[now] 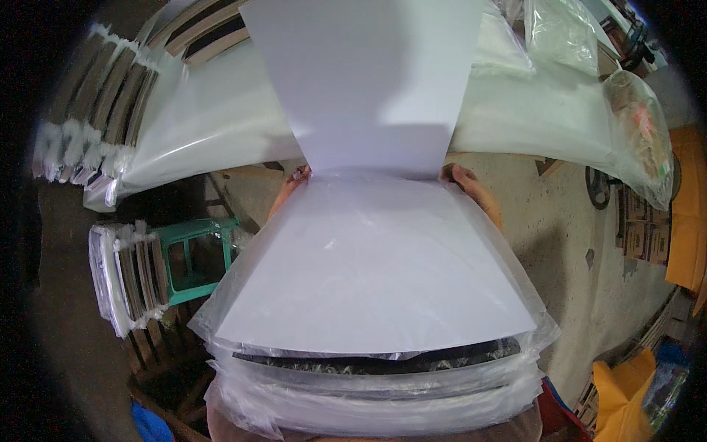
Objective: The person wraps individual dark boards in plastic film, pulling the film from a roll or stack and smoothing it over each board one by one.
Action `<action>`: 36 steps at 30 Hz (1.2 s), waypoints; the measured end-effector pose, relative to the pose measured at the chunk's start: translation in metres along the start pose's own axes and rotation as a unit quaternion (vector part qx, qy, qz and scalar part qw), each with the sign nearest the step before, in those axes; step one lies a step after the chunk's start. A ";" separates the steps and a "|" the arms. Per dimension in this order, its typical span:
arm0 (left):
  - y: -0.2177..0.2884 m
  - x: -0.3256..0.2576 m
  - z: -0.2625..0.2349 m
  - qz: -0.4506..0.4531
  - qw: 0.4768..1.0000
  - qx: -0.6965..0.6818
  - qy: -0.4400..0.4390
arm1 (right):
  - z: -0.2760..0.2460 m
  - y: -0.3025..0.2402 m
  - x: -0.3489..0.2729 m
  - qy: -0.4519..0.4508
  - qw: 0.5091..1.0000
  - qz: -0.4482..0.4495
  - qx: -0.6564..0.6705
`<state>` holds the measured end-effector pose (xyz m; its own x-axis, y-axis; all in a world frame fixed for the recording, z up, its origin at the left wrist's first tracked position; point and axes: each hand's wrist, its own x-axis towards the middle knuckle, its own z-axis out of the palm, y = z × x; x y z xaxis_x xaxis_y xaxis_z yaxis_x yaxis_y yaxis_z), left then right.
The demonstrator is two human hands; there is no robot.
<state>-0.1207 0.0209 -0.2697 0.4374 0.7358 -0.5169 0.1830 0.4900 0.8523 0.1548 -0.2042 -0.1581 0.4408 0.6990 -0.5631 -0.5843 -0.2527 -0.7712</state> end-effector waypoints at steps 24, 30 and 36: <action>0.166 -0.085 -0.016 0.197 0.971 -0.129 0.038 | -0.063 -0.049 0.038 -0.132 0.946 -0.230 -0.185; 0.258 -0.127 0.061 0.330 0.855 -0.297 -0.268 | 0.105 -0.143 -0.014 -0.288 0.823 -0.378 -0.310; 0.242 -0.143 0.130 0.331 0.810 -0.386 -0.292 | 0.184 -0.114 -0.037 -0.189 0.827 -0.499 -0.180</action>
<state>-0.0242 -0.0265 0.0211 0.5984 0.7203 0.3508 -0.7680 0.3908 0.5074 0.0794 -0.0785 0.0051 0.2969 0.8214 0.4869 0.2116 0.4406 -0.8724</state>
